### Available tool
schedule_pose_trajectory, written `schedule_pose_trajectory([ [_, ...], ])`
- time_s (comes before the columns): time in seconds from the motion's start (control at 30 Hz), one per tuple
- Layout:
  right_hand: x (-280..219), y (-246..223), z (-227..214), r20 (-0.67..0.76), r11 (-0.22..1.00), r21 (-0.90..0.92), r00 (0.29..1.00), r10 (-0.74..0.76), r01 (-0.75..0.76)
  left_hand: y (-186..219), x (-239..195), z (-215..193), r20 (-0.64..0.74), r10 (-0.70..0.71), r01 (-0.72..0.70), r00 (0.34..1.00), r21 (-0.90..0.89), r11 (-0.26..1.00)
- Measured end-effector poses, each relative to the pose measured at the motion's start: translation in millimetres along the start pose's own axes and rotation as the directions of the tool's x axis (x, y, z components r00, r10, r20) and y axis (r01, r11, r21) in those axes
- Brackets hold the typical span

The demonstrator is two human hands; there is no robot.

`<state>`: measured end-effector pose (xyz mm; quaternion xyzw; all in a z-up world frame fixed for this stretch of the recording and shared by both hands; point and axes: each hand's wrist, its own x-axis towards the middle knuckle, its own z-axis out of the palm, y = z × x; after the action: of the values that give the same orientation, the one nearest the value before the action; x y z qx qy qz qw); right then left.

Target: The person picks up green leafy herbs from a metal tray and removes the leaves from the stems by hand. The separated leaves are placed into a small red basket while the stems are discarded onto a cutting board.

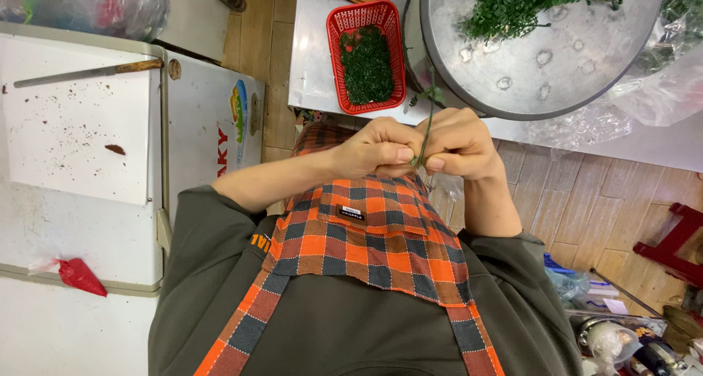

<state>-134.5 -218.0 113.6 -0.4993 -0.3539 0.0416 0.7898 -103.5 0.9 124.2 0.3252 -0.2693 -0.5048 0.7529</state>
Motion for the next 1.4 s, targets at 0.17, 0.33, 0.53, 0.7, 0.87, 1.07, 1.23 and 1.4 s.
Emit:
schedule_pose_trajectory([
  [0.17, -7, 5, -8, -0.44, 0.748, 0.545, 0.888, -0.131, 0.38, 15, -8, -18, -0.18, 0.471, -0.494, 0.864, -0.112, 0.862],
  [0.33, -10, 5, -3, -0.287, 0.999, 0.038, 0.958, -0.01, 0.022, 34, 4, -71, -0.296, 0.441, -0.143, 0.847, 0.672, 0.726],
  [0.53, 19, 47, 11, -0.5, 0.701, -0.356, 0.76, 0.415, -0.618, 20, 3, -87, -0.379, 0.508, -0.134, 0.774, 0.686, 0.715],
  [0.7, 33, 90, -3, -0.459, 0.731, -0.57, 0.883, 0.094, -0.374, 15, -2, -88, -0.383, 0.522, -0.071, 0.762, 0.752, 0.655],
  [0.87, 31, 98, 2, -0.584, 0.954, -0.037, 0.782, 0.22, -0.296, 4, -6, -83, -0.384, 0.497, 0.104, 0.778, 0.859, 0.502],
  [1.07, 23, 76, 28, -0.494, 0.827, 0.562, 0.795, 0.352, -0.017, -14, -2, -63, -0.262, 0.468, -0.496, 0.844, -0.047, 0.867],
  [1.23, 5, 33, -2, -0.627, 0.713, 0.581, 0.775, 0.086, 0.391, -36, -8, -63, -0.289, 0.411, -0.465, 0.865, -0.149, 0.873],
  [1.4, -3, 12, -17, -0.688, 0.929, 0.275, 0.726, 0.011, 0.247, -41, 1, -134, -0.251, 0.473, 0.192, 0.844, 0.966, 0.171],
])
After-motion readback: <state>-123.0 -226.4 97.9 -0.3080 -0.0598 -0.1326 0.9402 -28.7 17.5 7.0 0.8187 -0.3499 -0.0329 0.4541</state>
